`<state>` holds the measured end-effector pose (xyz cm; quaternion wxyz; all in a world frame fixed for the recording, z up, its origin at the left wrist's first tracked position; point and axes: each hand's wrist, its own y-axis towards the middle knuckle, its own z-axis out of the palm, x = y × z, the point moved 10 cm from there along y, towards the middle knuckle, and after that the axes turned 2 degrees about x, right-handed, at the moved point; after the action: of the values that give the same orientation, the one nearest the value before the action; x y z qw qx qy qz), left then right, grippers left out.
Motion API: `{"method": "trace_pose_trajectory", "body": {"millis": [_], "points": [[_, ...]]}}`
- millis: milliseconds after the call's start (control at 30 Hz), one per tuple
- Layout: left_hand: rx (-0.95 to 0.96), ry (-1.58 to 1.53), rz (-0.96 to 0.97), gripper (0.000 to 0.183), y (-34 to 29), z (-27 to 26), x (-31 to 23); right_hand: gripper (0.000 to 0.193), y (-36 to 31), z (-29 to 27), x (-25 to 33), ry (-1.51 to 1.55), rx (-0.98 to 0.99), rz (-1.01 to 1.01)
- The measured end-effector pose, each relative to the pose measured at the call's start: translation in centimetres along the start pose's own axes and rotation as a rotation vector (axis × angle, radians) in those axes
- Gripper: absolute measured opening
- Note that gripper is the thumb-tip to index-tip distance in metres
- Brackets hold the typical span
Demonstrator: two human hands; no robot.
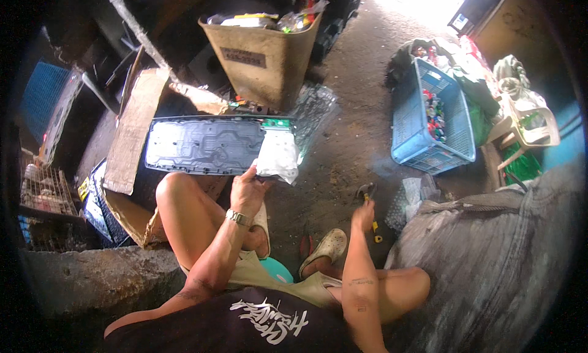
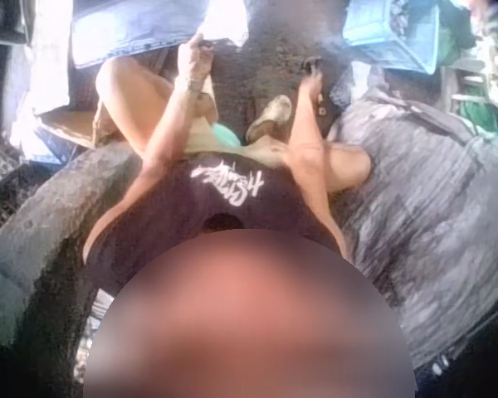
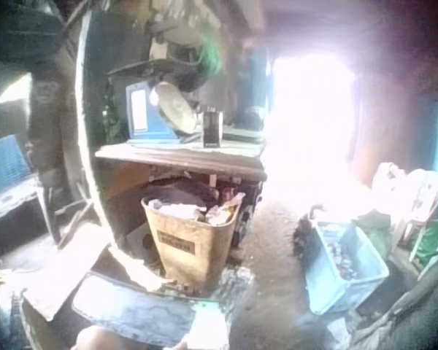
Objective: The person sits on a small stool and uses a screwdriver to remove screws from a black plastic electronic casing. They open the casing, remove a green circuit board, and place it into a plastic bag. The person then picks up another casing and begins removing screws from it as well.
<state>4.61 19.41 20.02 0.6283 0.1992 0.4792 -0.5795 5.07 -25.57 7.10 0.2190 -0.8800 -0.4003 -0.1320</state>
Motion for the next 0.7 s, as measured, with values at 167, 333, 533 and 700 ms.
{"method": "trace_pose_trajectory", "body": {"millis": [167, 333, 533, 700], "points": [[0.026, 0.121, 0.239, 0.036, -5.3, 5.4, -9.1, 0.044, -0.4, -13.5, 17.3, 0.357, 0.195, -0.353], [0.346, -0.501, -0.162, 0.05, -16.4, 13.2, -7.1, 0.038, -12.4, -26.5, 24.9, 0.02, 0.071, -0.867], [0.427, -0.219, -0.281, 0.043, -22.5, 15.3, -1.9, 0.028, -21.7, -41.8, 21.9, 0.365, 0.001, -0.793], [0.437, -0.039, -0.425, 0.044, -23.8, 15.2, 1.5, 0.02, -27.8, -49.0, 19.6, 0.718, -0.219, -0.864]]}}
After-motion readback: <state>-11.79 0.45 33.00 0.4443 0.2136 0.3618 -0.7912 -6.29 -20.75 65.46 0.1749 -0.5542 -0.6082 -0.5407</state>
